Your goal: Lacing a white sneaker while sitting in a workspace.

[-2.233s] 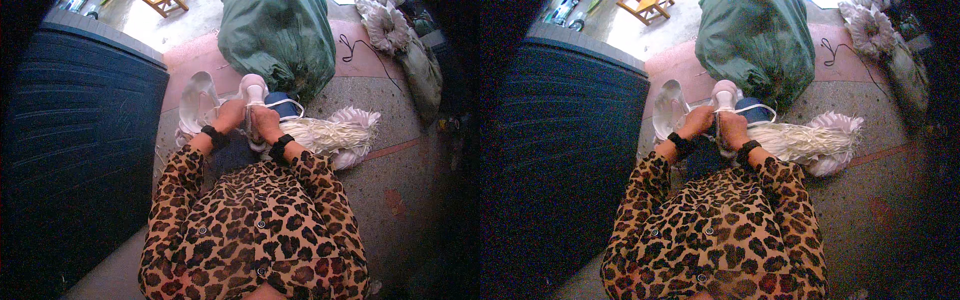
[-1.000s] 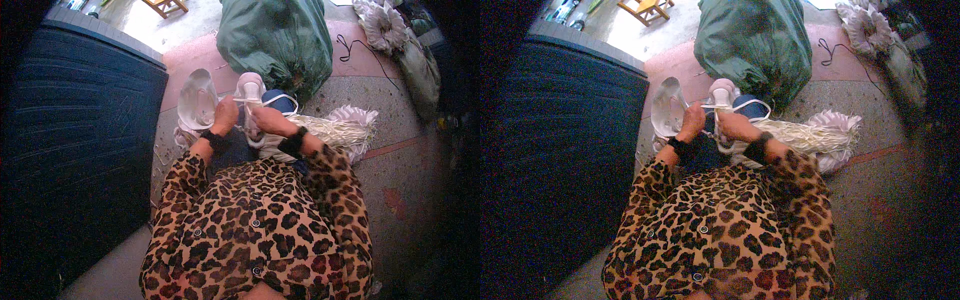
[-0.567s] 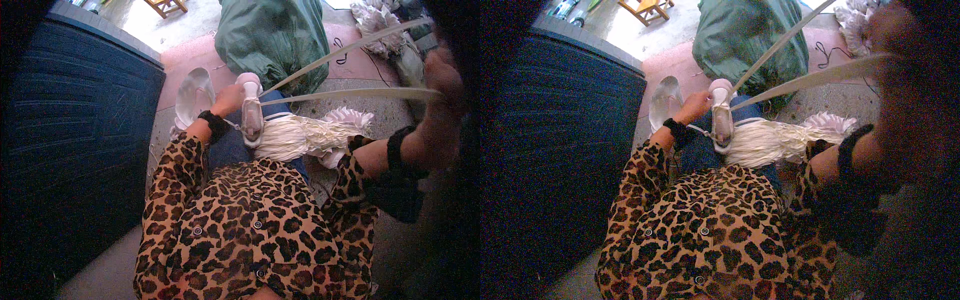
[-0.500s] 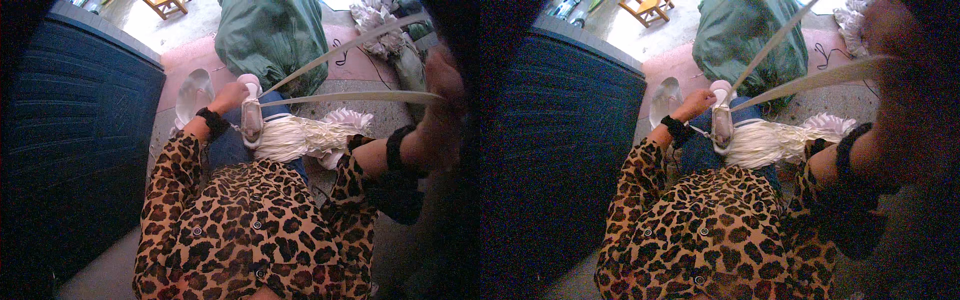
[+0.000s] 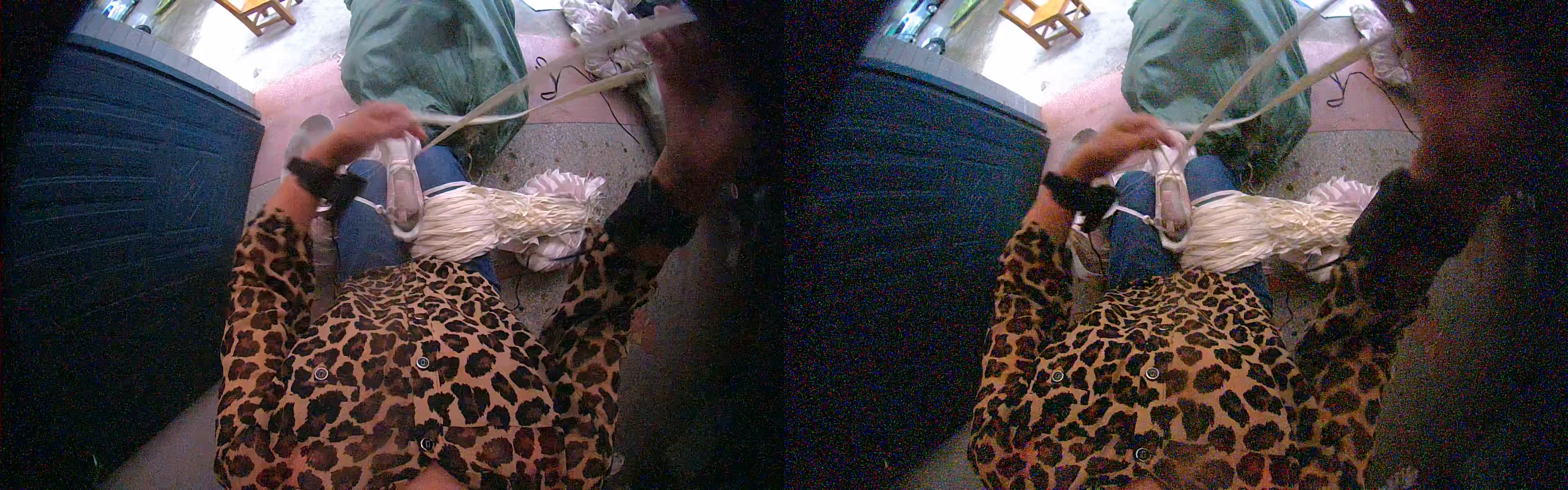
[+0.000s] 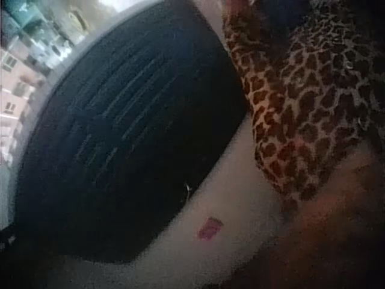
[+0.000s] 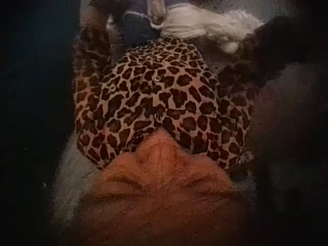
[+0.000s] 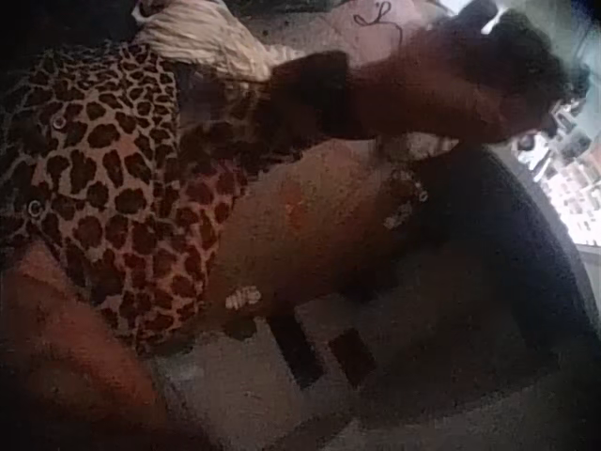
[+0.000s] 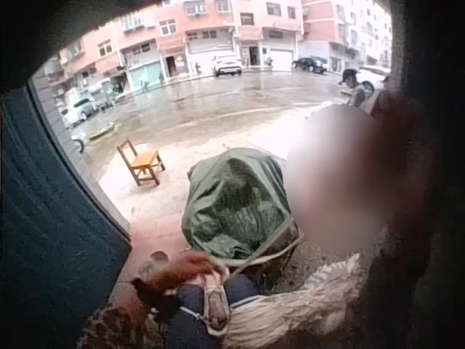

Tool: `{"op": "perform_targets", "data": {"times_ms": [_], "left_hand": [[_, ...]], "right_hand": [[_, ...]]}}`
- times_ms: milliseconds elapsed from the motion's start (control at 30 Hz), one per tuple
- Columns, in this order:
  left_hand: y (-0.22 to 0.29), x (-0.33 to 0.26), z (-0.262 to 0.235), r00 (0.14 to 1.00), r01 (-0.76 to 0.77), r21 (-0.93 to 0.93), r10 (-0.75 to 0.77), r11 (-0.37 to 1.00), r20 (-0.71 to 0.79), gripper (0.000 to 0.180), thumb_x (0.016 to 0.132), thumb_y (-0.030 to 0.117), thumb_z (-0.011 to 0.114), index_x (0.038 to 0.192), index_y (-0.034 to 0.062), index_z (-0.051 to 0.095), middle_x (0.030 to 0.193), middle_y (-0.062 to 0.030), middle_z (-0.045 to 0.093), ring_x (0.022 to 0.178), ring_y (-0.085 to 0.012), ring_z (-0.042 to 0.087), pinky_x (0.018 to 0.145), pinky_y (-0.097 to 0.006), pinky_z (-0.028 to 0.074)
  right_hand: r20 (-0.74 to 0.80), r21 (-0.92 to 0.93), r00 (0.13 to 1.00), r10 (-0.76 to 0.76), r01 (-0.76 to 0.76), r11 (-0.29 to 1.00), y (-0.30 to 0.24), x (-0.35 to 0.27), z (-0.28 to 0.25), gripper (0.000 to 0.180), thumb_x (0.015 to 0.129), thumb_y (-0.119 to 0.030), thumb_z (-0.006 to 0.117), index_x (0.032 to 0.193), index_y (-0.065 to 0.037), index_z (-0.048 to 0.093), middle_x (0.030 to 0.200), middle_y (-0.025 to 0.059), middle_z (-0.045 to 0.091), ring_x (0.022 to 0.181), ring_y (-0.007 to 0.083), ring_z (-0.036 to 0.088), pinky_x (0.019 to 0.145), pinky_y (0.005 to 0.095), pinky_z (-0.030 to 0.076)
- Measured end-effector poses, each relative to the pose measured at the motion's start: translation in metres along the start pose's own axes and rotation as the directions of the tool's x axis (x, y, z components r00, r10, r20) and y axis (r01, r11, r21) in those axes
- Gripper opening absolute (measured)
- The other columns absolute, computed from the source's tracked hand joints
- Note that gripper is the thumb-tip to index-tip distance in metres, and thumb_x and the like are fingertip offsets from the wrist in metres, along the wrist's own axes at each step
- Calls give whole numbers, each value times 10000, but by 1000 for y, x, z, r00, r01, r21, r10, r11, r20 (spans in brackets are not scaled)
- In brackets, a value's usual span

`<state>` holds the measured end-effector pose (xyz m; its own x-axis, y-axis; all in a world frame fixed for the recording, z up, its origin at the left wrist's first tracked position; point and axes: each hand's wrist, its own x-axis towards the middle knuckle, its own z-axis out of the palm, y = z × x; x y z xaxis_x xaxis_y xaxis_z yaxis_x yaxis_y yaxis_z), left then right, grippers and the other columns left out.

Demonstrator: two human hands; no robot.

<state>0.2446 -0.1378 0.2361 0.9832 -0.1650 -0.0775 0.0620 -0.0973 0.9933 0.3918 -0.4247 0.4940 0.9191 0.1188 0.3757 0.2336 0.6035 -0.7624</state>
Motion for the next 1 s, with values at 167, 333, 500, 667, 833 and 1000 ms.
{"op": "perform_targets", "data": {"times_ms": [167,333,500,667,833,1000], "left_hand": [[-22,-95,-201,858,-274,-639,-118,718,-501,197,963,184,478,846,50,563,754,-83,583,744,-233,575,792,-397,466],[-54,-236,-283,571,-138,-728,-547,672,-613,291,958,177,447,674,114,444,588,-3,407,550,-155,412,542,-310,335],[-91,-137,-122,616,315,-749,-726,583,-306,115,905,193,579,839,107,619,695,27,544,593,-112,495,513,-256,366],[-107,-83,31,736,491,-198,-525,849,-428,206,877,241,643,901,52,719,702,3,624,608,-129,572,569,-275,453],[-121,-70,65,790,514,151,-398,844,-467,262,886,244,623,913,3,720,714,-82,677,679,-129,634,626,-294,489],[-124,-75,75,833,414,410,-156,813,-530,249,880,218,595,910,2,716,800,-206,683,757,-319,683,705,-396,520]], "right_hand": [[355,287,812,464,-567,772,27,72,-248,159,955,-97,490,915,34,571,839,132,581,841,257,555,842,390,422],[-167,-423,788,593,-600,679,190,-29,-267,97,890,-173,622,917,-87,587,763,-8,538,673,101,494,595,261,415],[314,-878,584,749,-120,462,269,-184,-179,228,889,-220,630,965,-15,693,824,137,674,731,257,631,699,353,504],[430,-897,611,665,375,236,312,-235,-154,164,842,-142,549,790,-37,664,829,174,640,848,376,613,732,479,486],[414,-889,677,609,443,112,311,-236,-136,121,809,-145,564,822,-82,666,915,119,612,925,322,560,734,482,441],[494,-806,632,597,591,41,314,-245,-128,108,786,-134,577,832,-106,671,915,94,610,923,290,563,731,454,427]]}}
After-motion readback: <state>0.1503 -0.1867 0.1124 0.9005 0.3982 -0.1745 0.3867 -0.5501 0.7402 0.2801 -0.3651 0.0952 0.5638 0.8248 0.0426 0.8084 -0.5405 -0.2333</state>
